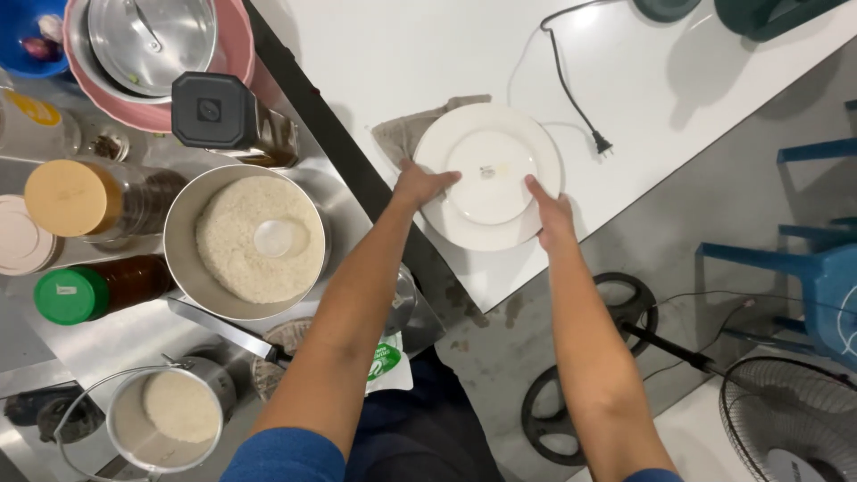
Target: The person scoops rice from a large bowl into a small metal bucket using a plastic cup, then carries the bucket to a sink. They turn on the tap, rinse the rice by hand under running water, and drain the water repeatedly.
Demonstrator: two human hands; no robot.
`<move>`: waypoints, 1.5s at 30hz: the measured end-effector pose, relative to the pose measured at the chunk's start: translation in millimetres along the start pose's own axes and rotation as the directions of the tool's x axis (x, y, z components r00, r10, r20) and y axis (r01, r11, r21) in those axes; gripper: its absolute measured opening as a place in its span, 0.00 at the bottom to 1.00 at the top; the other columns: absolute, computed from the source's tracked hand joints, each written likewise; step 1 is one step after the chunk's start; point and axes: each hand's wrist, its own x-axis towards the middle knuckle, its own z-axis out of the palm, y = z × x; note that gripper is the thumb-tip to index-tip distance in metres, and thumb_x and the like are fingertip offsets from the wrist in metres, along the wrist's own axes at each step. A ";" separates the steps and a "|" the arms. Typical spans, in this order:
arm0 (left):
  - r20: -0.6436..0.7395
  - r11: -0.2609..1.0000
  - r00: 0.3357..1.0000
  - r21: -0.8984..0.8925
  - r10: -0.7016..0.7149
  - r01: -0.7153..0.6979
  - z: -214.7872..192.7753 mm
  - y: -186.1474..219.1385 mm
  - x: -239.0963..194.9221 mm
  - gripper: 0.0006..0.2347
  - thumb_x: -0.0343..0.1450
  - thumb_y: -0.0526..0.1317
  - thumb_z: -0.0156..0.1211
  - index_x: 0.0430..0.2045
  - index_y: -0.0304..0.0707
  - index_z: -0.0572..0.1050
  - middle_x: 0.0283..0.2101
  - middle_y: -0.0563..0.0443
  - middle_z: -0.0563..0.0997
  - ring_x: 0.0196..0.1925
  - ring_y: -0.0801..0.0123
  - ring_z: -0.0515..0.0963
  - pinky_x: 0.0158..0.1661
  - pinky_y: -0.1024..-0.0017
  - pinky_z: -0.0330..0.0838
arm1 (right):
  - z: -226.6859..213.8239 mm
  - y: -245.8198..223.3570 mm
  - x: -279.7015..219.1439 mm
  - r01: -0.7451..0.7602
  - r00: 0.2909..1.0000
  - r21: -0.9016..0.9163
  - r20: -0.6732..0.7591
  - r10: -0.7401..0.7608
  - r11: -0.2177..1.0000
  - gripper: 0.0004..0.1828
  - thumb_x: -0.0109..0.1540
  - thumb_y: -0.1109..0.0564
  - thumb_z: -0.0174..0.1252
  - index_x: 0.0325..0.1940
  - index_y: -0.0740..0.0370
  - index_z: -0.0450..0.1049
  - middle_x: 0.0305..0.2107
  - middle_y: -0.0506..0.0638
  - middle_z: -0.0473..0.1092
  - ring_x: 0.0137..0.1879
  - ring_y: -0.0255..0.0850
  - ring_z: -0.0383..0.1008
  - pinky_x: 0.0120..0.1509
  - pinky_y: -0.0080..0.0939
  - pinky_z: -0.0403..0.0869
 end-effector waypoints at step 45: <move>-0.734 0.894 0.640 -0.418 -0.228 -0.161 -202.8 -145.0 -312.7 0.45 0.59 0.60 0.73 0.57 0.15 0.60 0.57 0.28 0.66 0.47 0.49 0.82 0.43 0.62 0.82 | 284.3 -45.0 -225.5 0.766 0.621 -0.472 0.720 -0.309 0.438 0.37 0.57 0.33 0.68 0.48 0.72 0.75 0.38 0.61 0.79 0.44 0.47 0.82 0.49 0.43 0.78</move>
